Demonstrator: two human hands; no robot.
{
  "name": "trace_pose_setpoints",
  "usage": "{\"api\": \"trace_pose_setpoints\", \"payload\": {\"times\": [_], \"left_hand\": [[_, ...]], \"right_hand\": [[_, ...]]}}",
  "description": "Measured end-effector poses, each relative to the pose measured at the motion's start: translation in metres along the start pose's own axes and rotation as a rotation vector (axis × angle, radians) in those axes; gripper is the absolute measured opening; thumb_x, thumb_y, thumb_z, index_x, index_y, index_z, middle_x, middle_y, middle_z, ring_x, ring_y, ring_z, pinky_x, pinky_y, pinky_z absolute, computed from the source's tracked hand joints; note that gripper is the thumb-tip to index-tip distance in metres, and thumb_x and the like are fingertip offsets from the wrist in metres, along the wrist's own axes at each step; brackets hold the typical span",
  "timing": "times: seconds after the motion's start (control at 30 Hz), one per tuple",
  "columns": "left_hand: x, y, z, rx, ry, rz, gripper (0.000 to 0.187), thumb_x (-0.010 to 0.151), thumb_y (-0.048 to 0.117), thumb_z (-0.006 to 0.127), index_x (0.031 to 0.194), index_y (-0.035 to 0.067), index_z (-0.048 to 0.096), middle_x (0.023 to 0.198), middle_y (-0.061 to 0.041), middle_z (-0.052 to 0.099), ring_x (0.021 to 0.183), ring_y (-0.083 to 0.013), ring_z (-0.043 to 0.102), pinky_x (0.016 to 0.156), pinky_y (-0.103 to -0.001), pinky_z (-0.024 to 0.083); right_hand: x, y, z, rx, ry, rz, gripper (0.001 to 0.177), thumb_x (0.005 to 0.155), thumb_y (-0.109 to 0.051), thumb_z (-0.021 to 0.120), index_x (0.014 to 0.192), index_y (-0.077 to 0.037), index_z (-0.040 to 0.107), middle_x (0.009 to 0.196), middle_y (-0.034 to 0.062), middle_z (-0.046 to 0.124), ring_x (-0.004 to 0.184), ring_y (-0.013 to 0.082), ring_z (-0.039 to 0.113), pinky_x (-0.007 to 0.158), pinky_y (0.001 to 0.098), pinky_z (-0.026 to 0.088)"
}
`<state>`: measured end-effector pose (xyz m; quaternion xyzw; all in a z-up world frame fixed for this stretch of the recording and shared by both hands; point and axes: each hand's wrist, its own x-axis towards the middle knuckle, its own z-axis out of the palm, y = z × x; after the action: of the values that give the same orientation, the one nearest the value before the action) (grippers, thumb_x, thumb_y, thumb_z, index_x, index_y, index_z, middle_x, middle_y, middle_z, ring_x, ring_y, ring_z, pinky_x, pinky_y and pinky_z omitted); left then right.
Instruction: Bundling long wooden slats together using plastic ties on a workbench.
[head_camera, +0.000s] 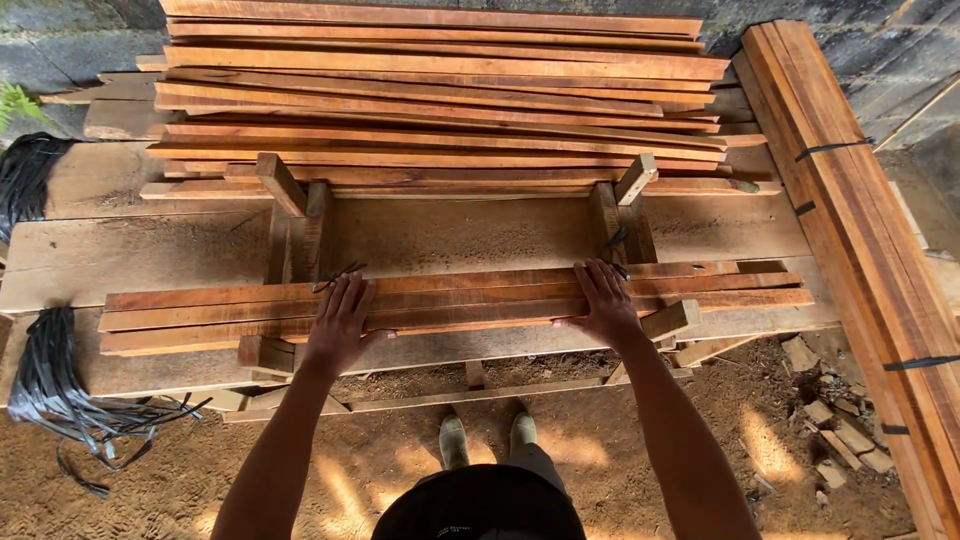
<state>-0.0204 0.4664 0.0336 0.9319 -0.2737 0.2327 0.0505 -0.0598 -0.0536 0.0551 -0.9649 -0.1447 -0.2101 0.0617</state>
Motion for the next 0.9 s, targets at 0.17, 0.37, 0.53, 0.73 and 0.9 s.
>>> {"api": "trace_pose_setpoints", "payload": {"times": [0.17,0.37,0.53,0.73,0.9], "left_hand": [[0.001,-0.014,0.017,0.042,-0.008,0.062,0.1,0.077,0.082,0.055,0.152,0.015,0.052,0.149,-0.019,0.055,0.141,-0.0384,0.051,0.123,-0.048,0.037],[0.04,-0.031,0.005,0.119,-0.424,0.103,0.097,0.086,0.085,0.039,0.153,0.015,0.047,0.15,-0.019,0.054,0.141,-0.036,0.052,0.119,-0.046,0.04],[0.085,-0.044,-0.007,0.105,-0.877,0.068,0.085,0.098,0.079,0.023,0.159,0.023,0.04,0.153,-0.006,0.056,0.139,-0.0282,0.057,0.112,-0.046,0.046],[0.089,-0.057,0.034,-0.078,-0.65,-0.156,0.059,0.105,0.064,0.037,0.14,0.025,0.062,0.131,-0.003,0.073,0.124,-0.024,0.069,0.112,-0.045,0.043],[0.073,-0.052,0.06,0.036,0.094,-0.191,0.049,0.112,0.047,0.04,0.145,0.016,0.058,0.147,-0.008,0.061,0.14,-0.0242,0.054,0.12,-0.051,0.034]], "right_hand": [[0.007,0.015,0.006,-0.046,-0.128,-0.045,0.118,0.057,-0.081,0.077,0.149,-0.012,0.055,0.143,0.0192,0.059,0.139,0.0358,0.053,0.121,0.0471,0.039],[0.054,0.013,-0.032,-0.022,-0.572,-0.008,0.113,0.071,-0.081,0.071,0.154,-0.01,0.046,0.149,0.021,0.054,0.142,0.0371,0.05,0.121,0.0467,0.039],[0.103,0.012,-0.054,0.183,-0.934,0.214,0.097,0.083,-0.071,0.068,0.159,-0.016,0.041,0.164,0.0171,0.041,0.147,0.0427,0.042,0.122,0.0562,0.033],[0.107,0.013,-0.048,0.295,-0.783,0.409,0.073,0.091,-0.059,0.068,0.15,-0.017,0.057,0.149,0.0164,0.059,0.14,0.0402,0.052,0.119,0.0557,0.037],[0.072,0.036,0.042,-0.105,-0.108,0.086,0.063,0.11,-0.051,0.042,0.158,-0.011,0.045,0.156,0.0171,0.05,0.148,0.0334,0.043,0.124,0.0525,0.024]]}}
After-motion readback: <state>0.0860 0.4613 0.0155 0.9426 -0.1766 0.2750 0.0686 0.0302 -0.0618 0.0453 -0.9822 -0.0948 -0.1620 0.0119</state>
